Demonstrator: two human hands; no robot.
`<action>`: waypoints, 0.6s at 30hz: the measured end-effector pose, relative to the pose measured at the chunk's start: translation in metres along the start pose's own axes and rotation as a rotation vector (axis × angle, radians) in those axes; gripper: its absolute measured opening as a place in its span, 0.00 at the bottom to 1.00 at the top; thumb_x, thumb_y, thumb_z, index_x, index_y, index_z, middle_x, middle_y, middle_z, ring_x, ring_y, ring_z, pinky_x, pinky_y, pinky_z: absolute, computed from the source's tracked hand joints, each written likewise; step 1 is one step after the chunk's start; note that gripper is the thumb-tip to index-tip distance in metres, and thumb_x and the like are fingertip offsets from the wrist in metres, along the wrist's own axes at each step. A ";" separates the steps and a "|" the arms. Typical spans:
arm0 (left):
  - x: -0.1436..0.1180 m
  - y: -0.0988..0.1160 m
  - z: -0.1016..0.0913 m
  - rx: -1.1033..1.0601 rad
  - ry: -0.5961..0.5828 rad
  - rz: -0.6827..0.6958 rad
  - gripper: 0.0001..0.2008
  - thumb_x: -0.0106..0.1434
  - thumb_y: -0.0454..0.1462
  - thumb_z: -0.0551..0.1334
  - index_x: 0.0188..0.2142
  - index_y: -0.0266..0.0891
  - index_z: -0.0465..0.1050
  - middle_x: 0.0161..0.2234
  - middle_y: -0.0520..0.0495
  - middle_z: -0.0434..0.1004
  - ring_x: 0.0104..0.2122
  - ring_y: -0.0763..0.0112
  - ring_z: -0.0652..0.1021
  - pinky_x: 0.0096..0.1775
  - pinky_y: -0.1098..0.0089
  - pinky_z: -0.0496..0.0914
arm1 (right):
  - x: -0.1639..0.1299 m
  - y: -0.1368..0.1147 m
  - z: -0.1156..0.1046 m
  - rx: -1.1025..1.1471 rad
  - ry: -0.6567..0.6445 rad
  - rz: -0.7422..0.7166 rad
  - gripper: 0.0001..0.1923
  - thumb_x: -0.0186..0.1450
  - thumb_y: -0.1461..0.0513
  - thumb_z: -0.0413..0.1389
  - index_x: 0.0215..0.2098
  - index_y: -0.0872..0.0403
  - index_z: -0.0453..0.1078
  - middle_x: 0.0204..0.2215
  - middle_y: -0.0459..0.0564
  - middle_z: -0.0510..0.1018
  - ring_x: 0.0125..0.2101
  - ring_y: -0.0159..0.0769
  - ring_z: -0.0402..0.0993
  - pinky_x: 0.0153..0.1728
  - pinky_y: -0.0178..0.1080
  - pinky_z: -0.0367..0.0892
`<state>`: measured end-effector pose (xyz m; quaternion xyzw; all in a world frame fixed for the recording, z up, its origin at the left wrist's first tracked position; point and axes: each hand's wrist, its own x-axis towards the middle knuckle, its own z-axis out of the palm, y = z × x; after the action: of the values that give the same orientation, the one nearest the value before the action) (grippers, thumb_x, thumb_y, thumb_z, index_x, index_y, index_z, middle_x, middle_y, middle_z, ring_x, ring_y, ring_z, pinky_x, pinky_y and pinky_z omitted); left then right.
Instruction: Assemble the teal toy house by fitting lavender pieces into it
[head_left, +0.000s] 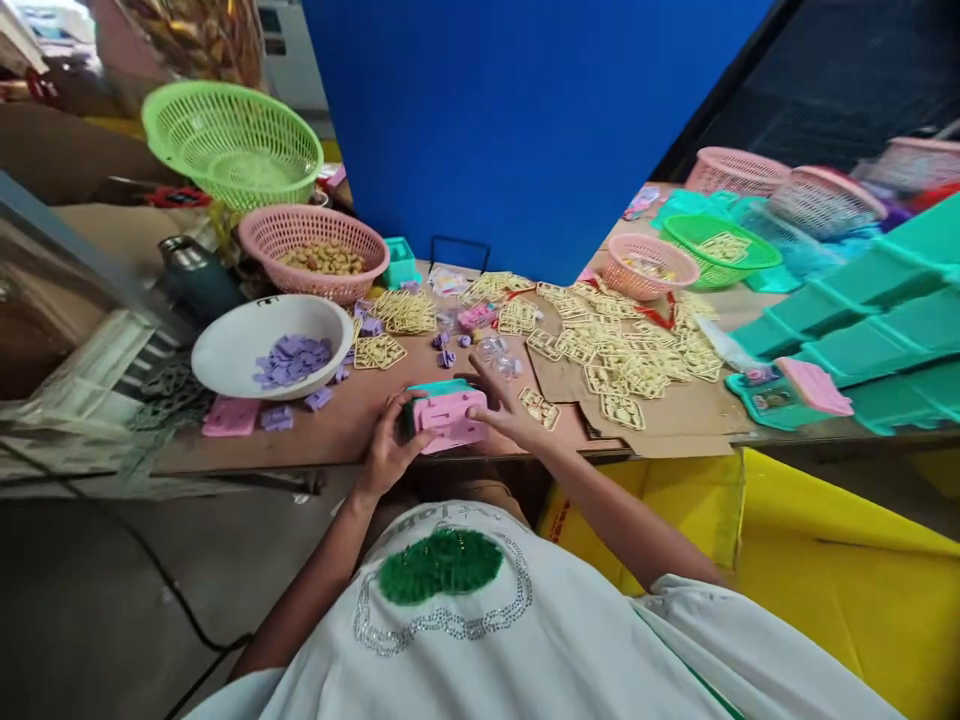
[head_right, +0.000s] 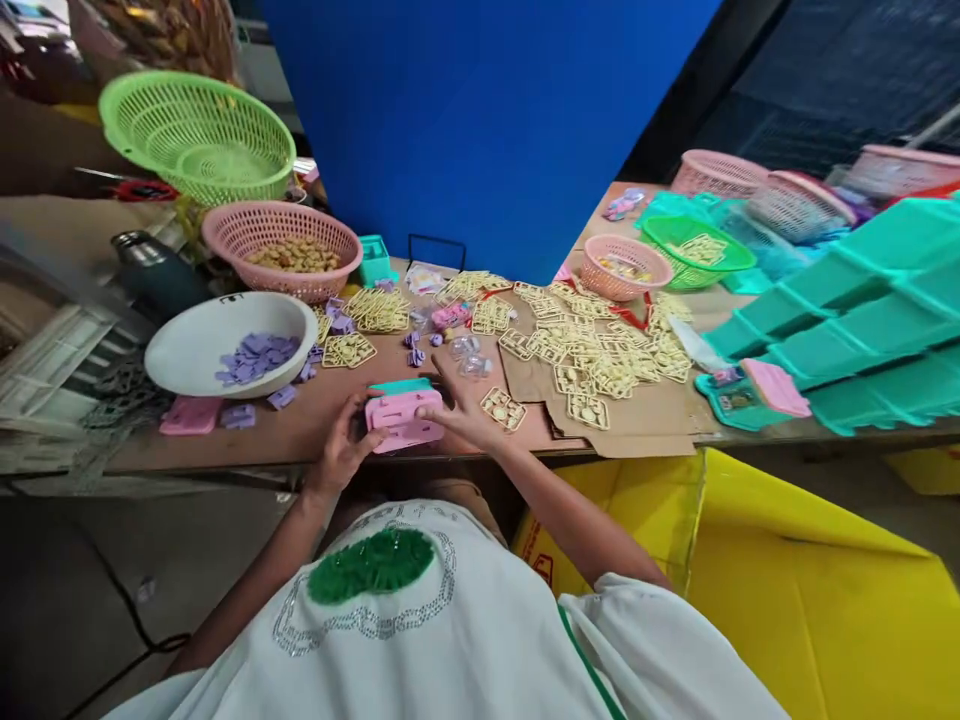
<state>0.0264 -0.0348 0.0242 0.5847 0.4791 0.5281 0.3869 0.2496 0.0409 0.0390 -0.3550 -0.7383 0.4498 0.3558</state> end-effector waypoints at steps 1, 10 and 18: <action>-0.003 0.001 -0.002 0.021 -0.020 0.028 0.27 0.65 0.52 0.68 0.56 0.40 0.72 0.66 0.36 0.68 0.69 0.53 0.68 0.71 0.53 0.59 | -0.003 0.002 -0.001 0.063 -0.030 0.081 0.56 0.60 0.29 0.60 0.76 0.49 0.58 0.70 0.64 0.68 0.67 0.53 0.68 0.66 0.58 0.65; -0.014 0.010 0.011 0.123 0.077 -0.083 0.24 0.68 0.57 0.63 0.52 0.42 0.74 0.56 0.40 0.74 0.61 0.53 0.74 0.68 0.53 0.64 | -0.006 -0.021 0.015 0.157 0.125 0.204 0.50 0.50 0.31 0.68 0.61 0.50 0.77 0.54 0.57 0.84 0.59 0.54 0.78 0.66 0.56 0.69; 0.037 -0.048 0.017 -0.130 0.275 -0.460 0.32 0.64 0.55 0.68 0.61 0.42 0.73 0.67 0.36 0.73 0.71 0.47 0.68 0.70 0.56 0.65 | 0.054 0.042 0.014 -0.246 0.363 -0.174 0.35 0.69 0.37 0.54 0.60 0.51 0.79 0.61 0.64 0.79 0.62 0.57 0.76 0.58 0.55 0.78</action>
<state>0.0356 0.0134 -0.0152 0.3572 0.6125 0.5304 0.4647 0.2193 0.0949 0.0067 -0.4057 -0.7393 0.2528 0.4742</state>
